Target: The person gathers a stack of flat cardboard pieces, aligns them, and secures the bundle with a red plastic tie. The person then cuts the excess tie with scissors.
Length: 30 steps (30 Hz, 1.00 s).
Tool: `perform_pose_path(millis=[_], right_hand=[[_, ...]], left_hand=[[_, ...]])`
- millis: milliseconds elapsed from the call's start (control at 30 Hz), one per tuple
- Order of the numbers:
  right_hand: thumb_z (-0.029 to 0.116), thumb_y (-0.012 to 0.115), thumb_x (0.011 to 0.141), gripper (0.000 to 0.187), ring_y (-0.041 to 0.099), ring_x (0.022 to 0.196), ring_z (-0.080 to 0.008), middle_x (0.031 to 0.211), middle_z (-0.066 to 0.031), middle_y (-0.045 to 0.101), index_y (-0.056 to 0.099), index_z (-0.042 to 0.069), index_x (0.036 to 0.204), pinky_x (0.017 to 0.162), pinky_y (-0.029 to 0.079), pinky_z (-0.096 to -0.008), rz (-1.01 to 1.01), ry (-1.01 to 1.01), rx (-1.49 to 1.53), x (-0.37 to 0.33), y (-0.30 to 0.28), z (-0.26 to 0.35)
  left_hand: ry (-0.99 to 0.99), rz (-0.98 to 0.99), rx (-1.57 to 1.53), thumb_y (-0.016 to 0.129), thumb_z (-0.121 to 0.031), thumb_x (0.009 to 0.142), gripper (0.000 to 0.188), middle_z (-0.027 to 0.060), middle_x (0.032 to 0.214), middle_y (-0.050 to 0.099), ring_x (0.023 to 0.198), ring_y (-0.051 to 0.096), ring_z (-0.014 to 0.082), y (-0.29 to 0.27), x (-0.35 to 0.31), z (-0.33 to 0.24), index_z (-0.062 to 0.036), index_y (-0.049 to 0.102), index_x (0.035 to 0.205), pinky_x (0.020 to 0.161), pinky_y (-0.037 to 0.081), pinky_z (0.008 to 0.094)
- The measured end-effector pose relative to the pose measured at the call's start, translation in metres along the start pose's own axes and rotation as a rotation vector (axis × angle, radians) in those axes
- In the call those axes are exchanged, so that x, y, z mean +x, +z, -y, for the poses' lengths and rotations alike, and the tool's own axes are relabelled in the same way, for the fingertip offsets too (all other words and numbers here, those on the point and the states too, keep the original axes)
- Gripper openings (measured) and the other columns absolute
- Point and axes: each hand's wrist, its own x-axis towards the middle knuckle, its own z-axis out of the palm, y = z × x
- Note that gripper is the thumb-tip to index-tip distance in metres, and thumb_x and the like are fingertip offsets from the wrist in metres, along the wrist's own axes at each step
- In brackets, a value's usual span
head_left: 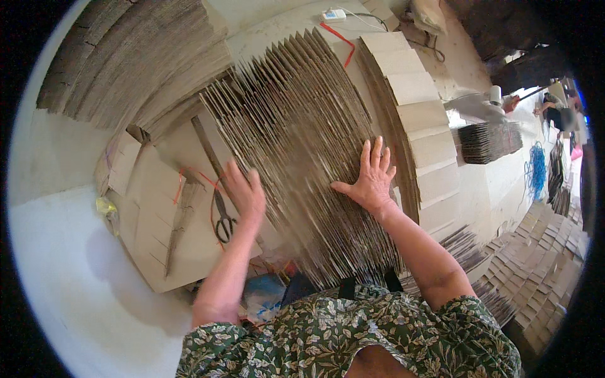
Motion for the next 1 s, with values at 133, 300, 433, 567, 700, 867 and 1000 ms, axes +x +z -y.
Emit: perform_pose_path(millis=[133,300,433,567,700,867,1000], right_hand=[[0.061,0.076,0.060,0.125,0.007,0.140,-0.0514,0.157,-0.0208,0.000,0.011,0.003,0.150,0.101,0.018,-0.0736,-0.026,0.011,0.011,0.003,0.002,-0.001],[0.063,0.077,0.059,0.128,0.005,0.140,-0.0517,0.157,-0.0223,-0.001,0.010,0.002,0.149,0.101,0.018,-0.0738,-0.012,0.011,0.000,0.004,0.001,0.000],[0.066,0.078,0.054,0.134,0.002,0.140,-0.0527,0.156,-0.0235,-0.002,0.010,0.002,0.149,0.100,0.017,-0.0751,-0.034,-0.003,0.008,0.005,0.004,0.000],[0.068,0.079,0.051,0.135,0.000,0.140,-0.0539,0.156,-0.0238,0.000,0.013,0.003,0.150,0.098,0.017,-0.0773,-0.001,-0.039,-0.005,-0.003,-0.006,0.011],[0.066,0.078,0.052,0.131,-0.001,0.139,-0.0540,0.156,-0.0240,0.002,0.017,0.005,0.149,0.097,0.017,-0.0785,0.010,-0.047,-0.036,-0.001,-0.006,0.011],[0.064,0.078,0.054,0.127,-0.001,0.140,-0.0536,0.156,-0.0228,0.003,0.019,0.005,0.149,0.097,0.018,-0.0780,0.008,-0.003,-0.050,0.006,-0.008,0.001],[0.063,0.078,0.055,0.125,0.000,0.140,-0.0535,0.156,-0.0223,0.003,0.019,0.005,0.149,0.097,0.019,-0.0774,0.024,-0.017,-0.042,0.010,-0.010,0.001]], left_hand=[[0.326,-0.103,0.092,0.039,-0.037,0.101,0.054,0.0204,0.149,0.029,0.139,0.026,0.0355,-0.015,0.139,-0.012,-0.0027,0.036,0.142,0.114,0.021,0.0449],[0.389,0.107,0.150,0.033,-0.049,0.100,0.061,0.0178,0.143,0.042,0.133,0.037,0.0343,-0.003,0.258,-0.038,-0.0026,0.040,0.140,0.110,0.030,0.0436],[0.267,0.245,0.066,0.030,-0.058,0.097,0.069,0.0183,0.141,0.046,0.131,0.040,0.0348,0.025,0.310,-0.044,-0.0056,0.042,0.140,0.108,0.032,0.0427],[0.147,0.373,0.009,0.029,-0.065,0.093,0.074,0.0182,0.140,0.047,0.130,0.042,0.0366,0.035,0.329,-0.045,-0.0098,0.044,0.140,0.107,0.034,0.0424],[0.172,0.319,-0.025,0.031,-0.067,0.093,0.073,0.0184,0.131,0.055,0.127,0.045,0.0389,0.056,0.344,-0.018,-0.0103,0.051,0.135,0.104,0.036,0.0438],[0.117,0.284,-0.099,0.038,-0.049,0.098,0.057,0.0137,0.128,0.059,0.122,0.052,0.0262,0.061,0.331,-0.029,-0.0057,0.057,0.129,0.104,0.035,0.0363],[0.184,0.273,-0.061,0.039,-0.057,0.095,0.060,0.0145,0.126,0.060,0.122,0.051,0.0315,0.058,0.344,-0.007,-0.0111,0.057,0.129,0.102,0.038,0.0399]])
